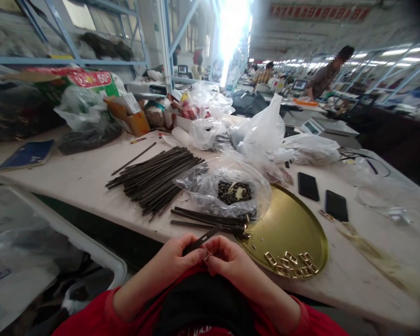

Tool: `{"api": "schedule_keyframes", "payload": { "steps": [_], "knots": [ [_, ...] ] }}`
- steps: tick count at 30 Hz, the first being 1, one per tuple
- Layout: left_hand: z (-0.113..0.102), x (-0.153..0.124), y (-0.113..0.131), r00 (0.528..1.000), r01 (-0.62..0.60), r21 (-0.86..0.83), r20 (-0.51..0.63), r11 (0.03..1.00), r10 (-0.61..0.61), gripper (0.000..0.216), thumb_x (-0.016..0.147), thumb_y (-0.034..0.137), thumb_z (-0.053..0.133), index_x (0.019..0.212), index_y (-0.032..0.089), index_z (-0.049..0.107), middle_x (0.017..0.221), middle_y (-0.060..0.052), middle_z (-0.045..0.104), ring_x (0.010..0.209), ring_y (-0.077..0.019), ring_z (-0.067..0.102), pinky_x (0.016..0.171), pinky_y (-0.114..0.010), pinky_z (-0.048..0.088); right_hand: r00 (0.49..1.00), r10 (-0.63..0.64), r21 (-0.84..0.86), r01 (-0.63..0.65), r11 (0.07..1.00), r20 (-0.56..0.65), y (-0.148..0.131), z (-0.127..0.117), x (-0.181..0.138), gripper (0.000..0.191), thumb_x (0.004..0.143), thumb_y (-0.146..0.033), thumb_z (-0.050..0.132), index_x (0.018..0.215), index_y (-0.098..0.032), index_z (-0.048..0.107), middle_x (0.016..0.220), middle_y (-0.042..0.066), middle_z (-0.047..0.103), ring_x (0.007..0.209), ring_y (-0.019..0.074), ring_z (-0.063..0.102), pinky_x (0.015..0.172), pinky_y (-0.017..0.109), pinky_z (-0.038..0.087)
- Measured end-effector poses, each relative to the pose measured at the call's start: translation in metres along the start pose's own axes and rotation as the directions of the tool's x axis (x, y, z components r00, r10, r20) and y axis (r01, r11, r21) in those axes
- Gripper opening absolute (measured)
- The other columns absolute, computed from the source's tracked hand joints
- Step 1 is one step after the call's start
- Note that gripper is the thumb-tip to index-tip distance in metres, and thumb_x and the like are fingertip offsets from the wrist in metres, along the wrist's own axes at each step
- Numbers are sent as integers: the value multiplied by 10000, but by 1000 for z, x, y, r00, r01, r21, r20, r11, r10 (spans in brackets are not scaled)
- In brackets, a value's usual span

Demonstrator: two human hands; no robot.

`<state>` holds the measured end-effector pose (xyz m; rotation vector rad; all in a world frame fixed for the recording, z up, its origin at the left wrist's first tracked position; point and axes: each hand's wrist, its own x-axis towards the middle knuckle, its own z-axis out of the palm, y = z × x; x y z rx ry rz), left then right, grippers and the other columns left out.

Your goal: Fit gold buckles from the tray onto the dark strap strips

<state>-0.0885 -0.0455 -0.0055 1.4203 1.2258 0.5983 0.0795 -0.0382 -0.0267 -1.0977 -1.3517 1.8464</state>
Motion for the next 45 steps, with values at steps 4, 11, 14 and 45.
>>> {"api": "schedule_keyframes", "payload": {
  "steps": [4,11,14,45],
  "knots": [
    [5,1,-10,999,48,-79,20,996,-46,245,755,377,535,752,136,582,659,15,594,631,-150,528,566,-230,396,999,37,172,-35,985,-8,-4,4,-8,204,665,-215,639,834,-149,546,658,-37,570,539,69,502,536,202,389],
    [6,-7,-3,994,97,-270,-31,958,-110,248,720,394,566,642,162,524,533,68,520,491,-85,427,472,-192,310,998,46,234,-54,971,40,-5,15,-19,173,648,-251,682,731,-138,580,661,-28,595,530,60,509,552,199,406],
    [8,-10,4,991,123,-329,-11,936,-134,261,704,407,584,644,158,536,516,74,517,426,-59,356,431,-188,258,1000,17,231,-19,973,8,0,17,-20,242,660,-343,700,699,-137,579,659,-19,604,507,57,503,527,198,400],
    [37,3,2,993,109,-634,37,766,-111,344,646,458,677,656,151,523,483,72,457,388,-38,353,389,-179,185,986,-126,256,151,955,-113,17,-5,-25,234,750,-368,640,753,-135,617,688,30,636,536,91,531,529,214,395]
  ]
}}
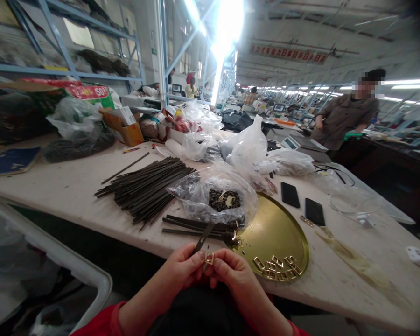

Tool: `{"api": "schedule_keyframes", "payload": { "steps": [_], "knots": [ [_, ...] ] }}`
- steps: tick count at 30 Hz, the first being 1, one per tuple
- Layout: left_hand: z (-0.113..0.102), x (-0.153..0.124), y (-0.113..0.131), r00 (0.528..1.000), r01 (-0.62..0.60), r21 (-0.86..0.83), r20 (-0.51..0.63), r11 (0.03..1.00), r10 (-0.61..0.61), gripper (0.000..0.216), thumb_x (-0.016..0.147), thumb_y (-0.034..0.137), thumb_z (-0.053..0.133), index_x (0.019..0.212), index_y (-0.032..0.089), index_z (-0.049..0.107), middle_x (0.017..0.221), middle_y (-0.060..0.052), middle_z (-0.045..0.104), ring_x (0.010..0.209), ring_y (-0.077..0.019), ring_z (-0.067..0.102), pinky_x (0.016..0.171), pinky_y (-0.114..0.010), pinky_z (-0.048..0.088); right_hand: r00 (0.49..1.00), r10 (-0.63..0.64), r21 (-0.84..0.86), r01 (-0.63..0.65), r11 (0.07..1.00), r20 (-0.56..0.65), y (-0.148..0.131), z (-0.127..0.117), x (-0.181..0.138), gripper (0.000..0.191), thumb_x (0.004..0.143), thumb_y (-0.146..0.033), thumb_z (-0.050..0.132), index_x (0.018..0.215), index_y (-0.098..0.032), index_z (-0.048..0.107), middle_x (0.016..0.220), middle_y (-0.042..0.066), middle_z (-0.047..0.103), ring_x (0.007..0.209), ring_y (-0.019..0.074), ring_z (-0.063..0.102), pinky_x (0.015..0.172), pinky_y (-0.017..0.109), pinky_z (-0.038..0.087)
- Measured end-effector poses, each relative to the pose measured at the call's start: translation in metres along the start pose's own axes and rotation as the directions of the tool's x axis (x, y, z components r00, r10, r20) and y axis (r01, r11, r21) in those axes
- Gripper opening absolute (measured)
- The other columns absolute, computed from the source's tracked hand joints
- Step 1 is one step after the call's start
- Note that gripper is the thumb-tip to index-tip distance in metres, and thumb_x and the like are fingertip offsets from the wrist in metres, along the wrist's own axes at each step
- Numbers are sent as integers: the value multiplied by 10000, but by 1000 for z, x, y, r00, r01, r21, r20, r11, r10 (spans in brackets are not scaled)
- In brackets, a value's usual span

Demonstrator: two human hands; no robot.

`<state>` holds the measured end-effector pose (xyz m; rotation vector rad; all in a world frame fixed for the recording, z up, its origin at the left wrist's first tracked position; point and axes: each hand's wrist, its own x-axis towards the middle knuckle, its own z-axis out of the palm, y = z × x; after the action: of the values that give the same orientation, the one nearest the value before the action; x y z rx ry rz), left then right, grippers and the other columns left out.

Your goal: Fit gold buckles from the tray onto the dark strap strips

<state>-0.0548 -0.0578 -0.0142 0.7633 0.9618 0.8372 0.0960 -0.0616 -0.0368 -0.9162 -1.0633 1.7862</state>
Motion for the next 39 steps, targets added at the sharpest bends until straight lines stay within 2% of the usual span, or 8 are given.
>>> {"api": "schedule_keyframes", "payload": {
  "steps": [4,10,19,24,27,31,35,39],
  "knots": [
    [1,6,-2,1000,3,-3,31,1000,-3,354,634,477,679,674,156,535,487,71,455,394,-45,382,389,-180,204,997,68,-7,-69,998,-30,-9,1,4,262,719,-376,667,682,-126,597,614,12,613,483,78,517,487,196,386],
    [9,11,1,997,46,-10,65,999,-46,336,706,463,623,632,151,523,428,91,416,323,-9,218,352,-184,98,997,77,97,-75,992,-19,-11,-3,9,240,710,-350,682,710,-139,567,593,-12,589,485,73,513,486,187,375],
    [13,20,1,997,50,8,64,999,-51,341,688,480,649,663,153,554,439,95,416,346,-22,315,381,-162,261,997,72,78,-70,994,-20,-11,-14,10,274,716,-367,677,678,-143,523,601,-19,563,500,66,469,506,191,338],
    [12,25,-4,997,61,18,53,998,-62,343,689,473,650,791,148,604,504,73,471,394,-37,390,419,-164,306,996,65,71,-61,996,-55,-13,-16,10,294,715,-387,670,673,-157,492,552,-51,489,481,59,398,493,186,296],
    [11,32,-10,1000,-16,77,-13,997,17,374,646,494,676,781,155,593,565,53,514,476,-72,456,460,-178,338,996,-17,-24,15,1000,-88,-14,-16,9,285,726,-395,652,681,-166,488,580,-55,467,531,74,410,536,197,322],
    [9,35,-14,985,-154,253,-42,955,170,367,657,508,656,707,154,574,593,45,514,556,-98,461,518,-191,363,978,-188,-280,155,948,-95,-16,-17,8,210,769,-356,601,699,-177,516,712,-5,560,675,131,511,653,247,388],
    [6,28,-12,977,-186,397,-25,899,213,349,752,504,542,664,166,553,566,40,509,556,-118,472,531,-209,376,956,-252,-568,127,813,-147,-17,-18,7,131,784,-279,568,701,-181,547,678,0,568,642,142,507,611,253,382],
    [5,22,-11,964,-212,508,-33,835,264,239,750,399,567,728,162,565,613,25,572,600,-139,511,574,-225,402,941,-294,-663,112,740,-169,-18,-17,8,92,771,-221,554,688,-182,547,671,-4,563,632,140,502,601,249,378]
  ]
}}
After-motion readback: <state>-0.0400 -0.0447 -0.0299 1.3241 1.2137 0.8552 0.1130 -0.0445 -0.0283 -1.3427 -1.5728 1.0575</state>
